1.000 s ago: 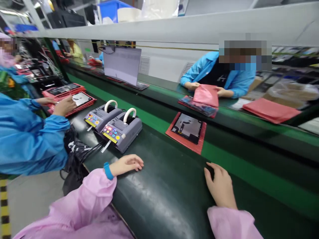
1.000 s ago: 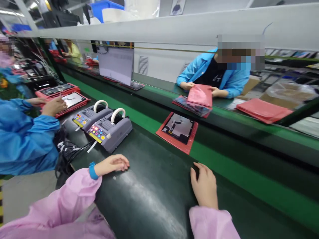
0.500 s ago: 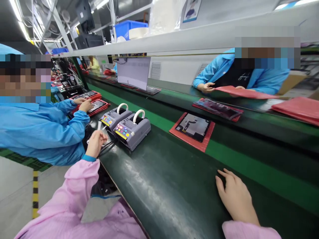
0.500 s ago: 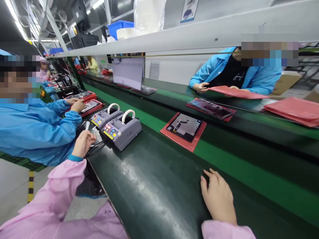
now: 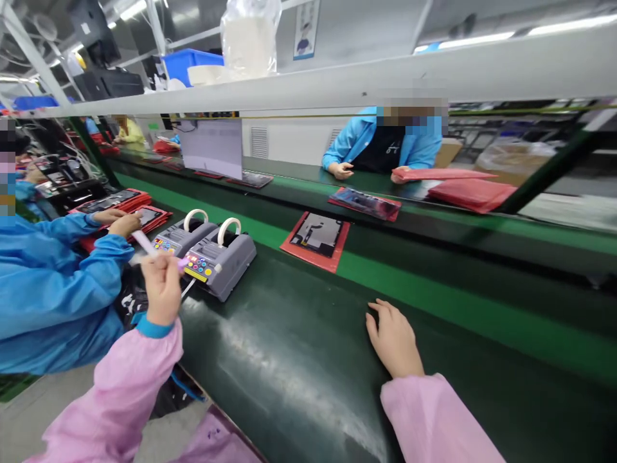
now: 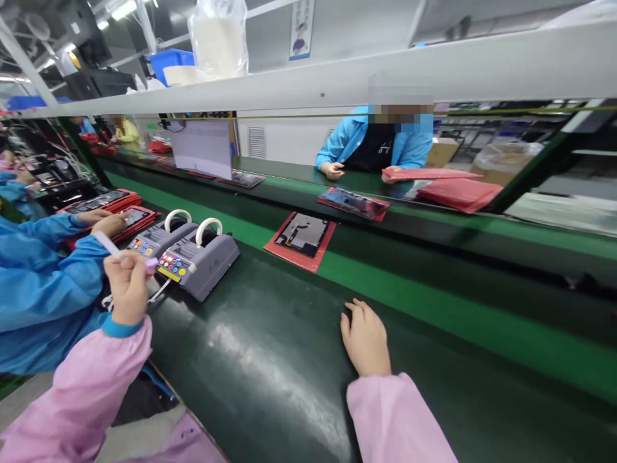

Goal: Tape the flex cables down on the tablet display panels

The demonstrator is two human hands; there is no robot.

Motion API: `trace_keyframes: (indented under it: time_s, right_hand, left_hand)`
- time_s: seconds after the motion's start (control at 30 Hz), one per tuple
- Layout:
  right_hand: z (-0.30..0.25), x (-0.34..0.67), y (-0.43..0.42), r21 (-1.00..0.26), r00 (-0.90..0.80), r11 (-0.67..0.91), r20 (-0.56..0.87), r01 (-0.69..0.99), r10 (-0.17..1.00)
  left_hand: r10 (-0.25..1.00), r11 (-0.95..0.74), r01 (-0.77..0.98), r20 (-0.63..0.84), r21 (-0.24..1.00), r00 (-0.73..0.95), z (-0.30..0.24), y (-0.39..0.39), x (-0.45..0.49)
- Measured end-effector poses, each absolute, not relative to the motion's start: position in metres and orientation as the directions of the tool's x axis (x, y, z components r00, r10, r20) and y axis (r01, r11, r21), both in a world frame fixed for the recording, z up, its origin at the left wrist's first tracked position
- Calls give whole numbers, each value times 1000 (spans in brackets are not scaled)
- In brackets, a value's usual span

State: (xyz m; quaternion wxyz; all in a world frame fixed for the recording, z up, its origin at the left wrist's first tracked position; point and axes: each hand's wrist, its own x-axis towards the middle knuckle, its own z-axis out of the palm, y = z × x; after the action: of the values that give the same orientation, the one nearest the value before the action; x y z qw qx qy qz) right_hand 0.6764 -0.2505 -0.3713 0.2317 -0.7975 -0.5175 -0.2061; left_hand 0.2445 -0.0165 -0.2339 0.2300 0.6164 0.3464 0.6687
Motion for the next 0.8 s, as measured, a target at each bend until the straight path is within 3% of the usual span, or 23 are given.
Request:
trace_keyframes:
  time_s: [0.07,0.17,0.3,0.4,0.53,0.7,0.8]
  right_hand:
    - [-368,674,-251,-177,407,-375,555,910,725]
    - [-366,672,-251,-214,430,-375,534,902,728]
    - [-367,672,-251,-260,437,-352,531,899,726]
    - [-367,671,-251,-286,450,-348,534,893,716]
    - [-363,668,-252,-321,474,-352,518,879,712]
    - [-361,670,-256,-420,535,-358,457,834,711]
    - [-347,662,-253,-569,597,-315,421,760,682]
  left_hand:
    - [731,-678,55,666,733,147,-223,-51,283]
    - [656,-464,-141,446,875,609,-213,-92,350]
    - [414,-167,-286,330,944,848,-229,-115,429]
    - [317,126,-189,141,974,938,-265,-112,465]
    - [306,453,-28,-126,891,944,-306,-94,481]
    - [326,626,-26,-231,779,916,-316,-78,480]
    - [303,652,-7,-253,758,919,-316,-77,482]
